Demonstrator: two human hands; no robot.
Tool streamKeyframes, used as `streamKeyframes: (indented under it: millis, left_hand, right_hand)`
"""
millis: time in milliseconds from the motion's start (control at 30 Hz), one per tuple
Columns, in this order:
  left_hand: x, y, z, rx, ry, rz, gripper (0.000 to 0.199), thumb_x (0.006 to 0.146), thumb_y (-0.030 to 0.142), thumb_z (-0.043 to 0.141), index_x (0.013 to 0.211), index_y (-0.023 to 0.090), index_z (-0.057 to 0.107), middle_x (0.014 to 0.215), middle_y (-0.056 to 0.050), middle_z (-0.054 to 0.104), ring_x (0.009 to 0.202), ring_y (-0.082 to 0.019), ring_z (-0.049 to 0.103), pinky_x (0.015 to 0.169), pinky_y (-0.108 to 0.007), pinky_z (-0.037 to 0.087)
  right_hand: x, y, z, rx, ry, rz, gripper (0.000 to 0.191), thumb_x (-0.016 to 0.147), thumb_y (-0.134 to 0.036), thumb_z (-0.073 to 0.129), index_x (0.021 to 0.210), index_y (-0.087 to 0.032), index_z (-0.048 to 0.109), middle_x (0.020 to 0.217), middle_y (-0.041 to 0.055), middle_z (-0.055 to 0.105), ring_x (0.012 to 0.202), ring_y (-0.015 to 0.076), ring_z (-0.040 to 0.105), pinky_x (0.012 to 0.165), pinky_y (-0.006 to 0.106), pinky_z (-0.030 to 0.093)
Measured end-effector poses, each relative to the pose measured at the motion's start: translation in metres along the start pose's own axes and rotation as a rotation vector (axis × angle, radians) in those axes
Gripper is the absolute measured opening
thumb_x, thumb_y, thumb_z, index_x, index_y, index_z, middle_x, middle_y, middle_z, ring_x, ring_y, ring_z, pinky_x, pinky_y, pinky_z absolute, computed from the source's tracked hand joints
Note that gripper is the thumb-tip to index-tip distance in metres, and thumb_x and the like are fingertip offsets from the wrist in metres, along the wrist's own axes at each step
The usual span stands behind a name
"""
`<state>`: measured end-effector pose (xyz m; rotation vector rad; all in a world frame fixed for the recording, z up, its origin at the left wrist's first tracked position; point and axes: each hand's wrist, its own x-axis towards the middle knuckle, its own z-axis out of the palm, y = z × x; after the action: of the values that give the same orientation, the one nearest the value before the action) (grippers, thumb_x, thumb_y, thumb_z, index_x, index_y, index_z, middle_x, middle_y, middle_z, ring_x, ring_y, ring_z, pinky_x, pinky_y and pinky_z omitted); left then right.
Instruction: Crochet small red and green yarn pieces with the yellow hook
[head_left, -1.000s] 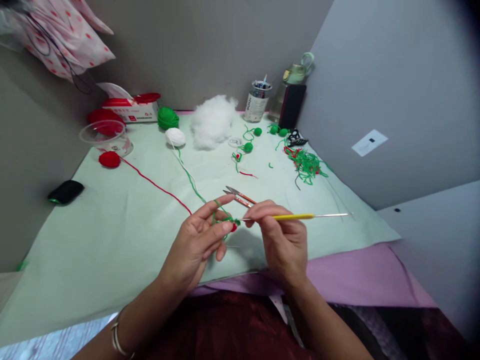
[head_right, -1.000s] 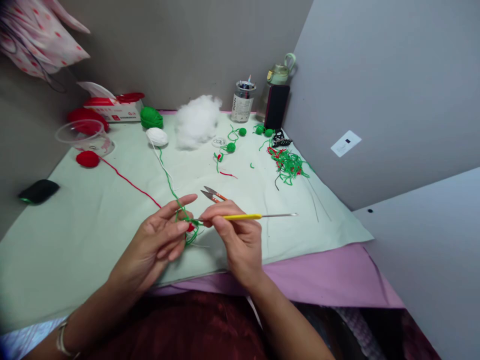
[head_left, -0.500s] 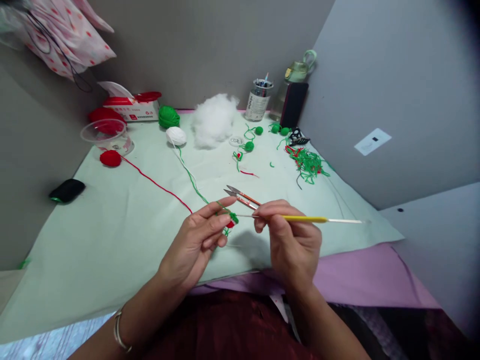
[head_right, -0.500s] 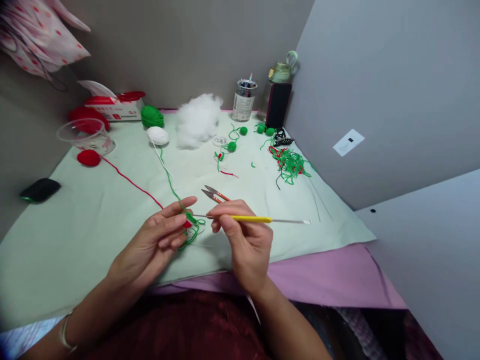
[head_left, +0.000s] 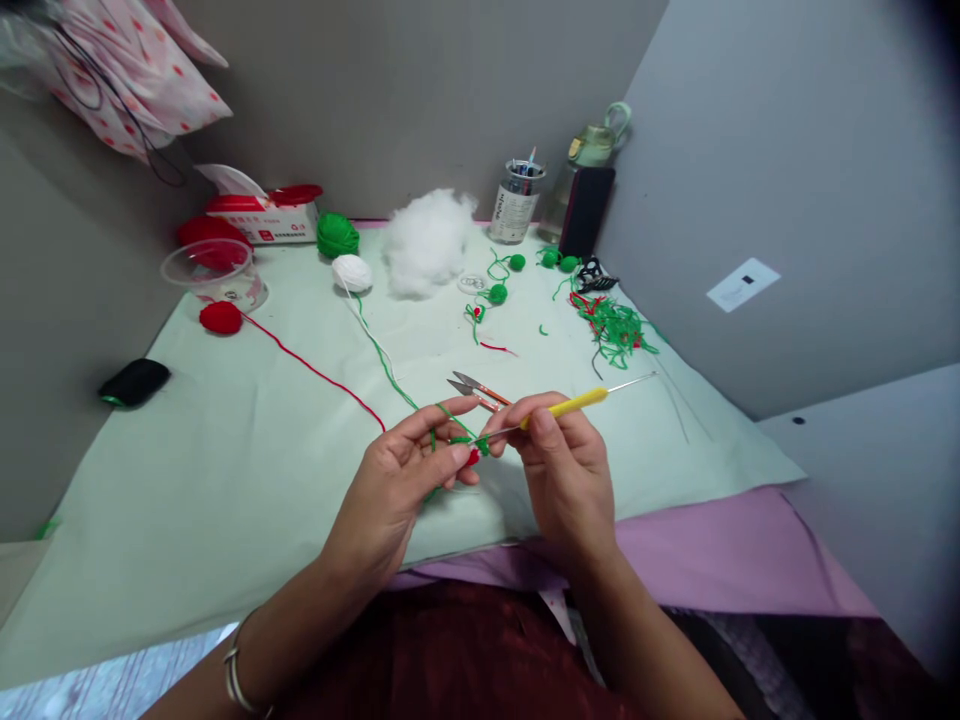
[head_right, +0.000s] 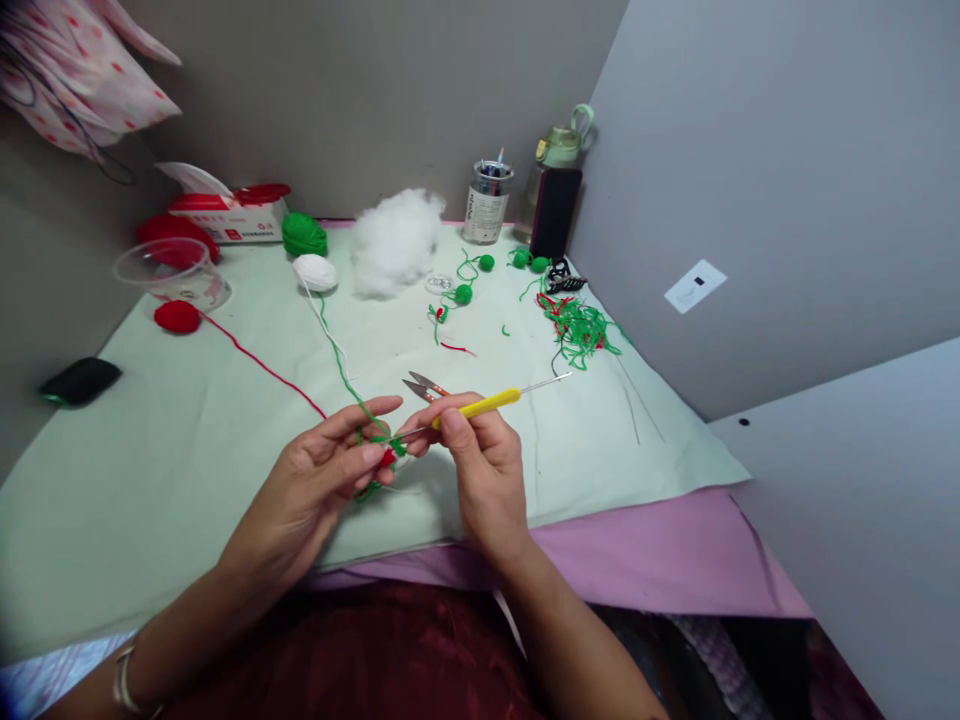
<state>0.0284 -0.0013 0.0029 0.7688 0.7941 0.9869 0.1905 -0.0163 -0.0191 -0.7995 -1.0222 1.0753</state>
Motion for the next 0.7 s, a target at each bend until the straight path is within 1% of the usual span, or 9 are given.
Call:
streamKeyframes:
  millis: [100, 200, 267, 367, 433, 500, 567, 600, 700]
  left_hand:
    - [0.0, -0.001, -0.003, 0.042, 0.001, 0.026, 0.031, 0.083, 0.02, 0.086, 0.112, 0.029, 0.086, 0.084, 0.002, 0.068, 0.065, -0.007, 0.065, 0.062, -0.017, 0.05]
    - [0.001, -0.004, -0.005, 0.085, 0.01, 0.092, 0.032, 0.083, 0.02, 0.086, 0.113, 0.032, 0.086, 0.082, 0.004, 0.065, 0.068, -0.007, 0.067, 0.063, -0.016, 0.051]
    - [0.002, -0.006, -0.004, 0.107, 0.032, 0.136, 0.033, 0.083, 0.017, 0.086, 0.112, 0.033, 0.086, 0.081, 0.004, 0.065, 0.069, -0.006, 0.067, 0.064, -0.015, 0.053]
    - [0.001, -0.006, 0.0, 0.135, 0.107, 0.197, 0.034, 0.079, 0.013, 0.087, 0.108, 0.03, 0.087, 0.077, 0.005, 0.065, 0.066, -0.005, 0.063, 0.06, -0.013, 0.051]
    - [0.0, -0.005, 0.003, 0.148, 0.144, 0.218, 0.034, 0.077, 0.012, 0.087, 0.107, 0.029, 0.087, 0.075, 0.005, 0.065, 0.063, -0.005, 0.061, 0.057, -0.012, 0.049]
    - [-0.002, -0.005, 0.005, 0.138, 0.135, 0.204, 0.038, 0.076, 0.011, 0.088, 0.109, 0.028, 0.086, 0.075, 0.006, 0.066, 0.061, -0.005, 0.06, 0.057, -0.012, 0.05]
    - [-0.003, -0.006, 0.007, 0.111, 0.092, 0.173, 0.044, 0.075, 0.01, 0.088, 0.115, 0.028, 0.085, 0.074, 0.006, 0.068, 0.062, -0.006, 0.062, 0.061, -0.014, 0.052]
    - [-0.003, -0.007, 0.007, 0.098, 0.073, 0.163, 0.046, 0.075, 0.011, 0.088, 0.118, 0.027, 0.083, 0.074, 0.005, 0.068, 0.064, -0.007, 0.064, 0.064, -0.015, 0.054]
    - [-0.002, -0.008, 0.006, 0.069, 0.047, 0.151, 0.042, 0.08, 0.017, 0.088, 0.121, 0.027, 0.082, 0.079, 0.004, 0.07, 0.069, -0.009, 0.067, 0.068, -0.018, 0.056]
  right_hand:
    - [-0.002, -0.005, 0.001, -0.11, 0.0, -0.064, 0.021, 0.108, -0.032, 0.059, 0.097, -0.024, 0.075, 0.091, 0.0008, 0.077, 0.076, 0.0134, 0.072, 0.076, 0.029, 0.059]
    - [-0.005, -0.008, 0.002, -0.345, -0.011, -0.201, 0.02, 0.108, -0.024, 0.056, 0.101, -0.024, 0.075, 0.093, 0.0006, 0.077, 0.08, 0.0132, 0.073, 0.077, 0.029, 0.06]
    - [-0.008, -0.008, 0.002, -0.486, -0.05, -0.346, 0.021, 0.108, -0.018, 0.054, 0.106, -0.024, 0.074, 0.093, 0.002, 0.077, 0.083, 0.0148, 0.073, 0.079, 0.031, 0.06]
    - [-0.012, -0.004, 0.002, -0.648, -0.114, -0.612, 0.021, 0.107, -0.015, 0.053, 0.114, -0.021, 0.071, 0.096, 0.0066, 0.078, 0.09, 0.0189, 0.075, 0.079, 0.034, 0.063]
    - [-0.014, 0.0, 0.002, -0.774, -0.125, -0.755, 0.021, 0.105, -0.014, 0.054, 0.117, -0.019, 0.071, 0.102, 0.0107, 0.079, 0.096, 0.0208, 0.076, 0.078, 0.034, 0.064]
    - [-0.016, 0.004, 0.002, -0.906, -0.113, -0.852, 0.021, 0.103, -0.012, 0.059, 0.118, -0.018, 0.071, 0.107, 0.0132, 0.078, 0.1, 0.0217, 0.076, 0.079, 0.035, 0.065]
    - [-0.015, 0.008, 0.001, -0.992, -0.103, -0.878, 0.023, 0.101, -0.008, 0.062, 0.118, -0.018, 0.073, 0.106, 0.0127, 0.078, 0.101, 0.0215, 0.075, 0.081, 0.035, 0.065]
    - [-0.014, 0.009, 0.001, -0.991, -0.09, -0.866, 0.024, 0.1, -0.008, 0.062, 0.117, -0.019, 0.074, 0.105, 0.0116, 0.078, 0.099, 0.0207, 0.075, 0.081, 0.034, 0.064]
    - [-0.01, 0.009, 0.003, -0.795, -0.014, -0.75, 0.025, 0.103, -0.011, 0.058, 0.116, -0.023, 0.076, 0.102, 0.0078, 0.078, 0.092, 0.0192, 0.075, 0.077, 0.034, 0.063]
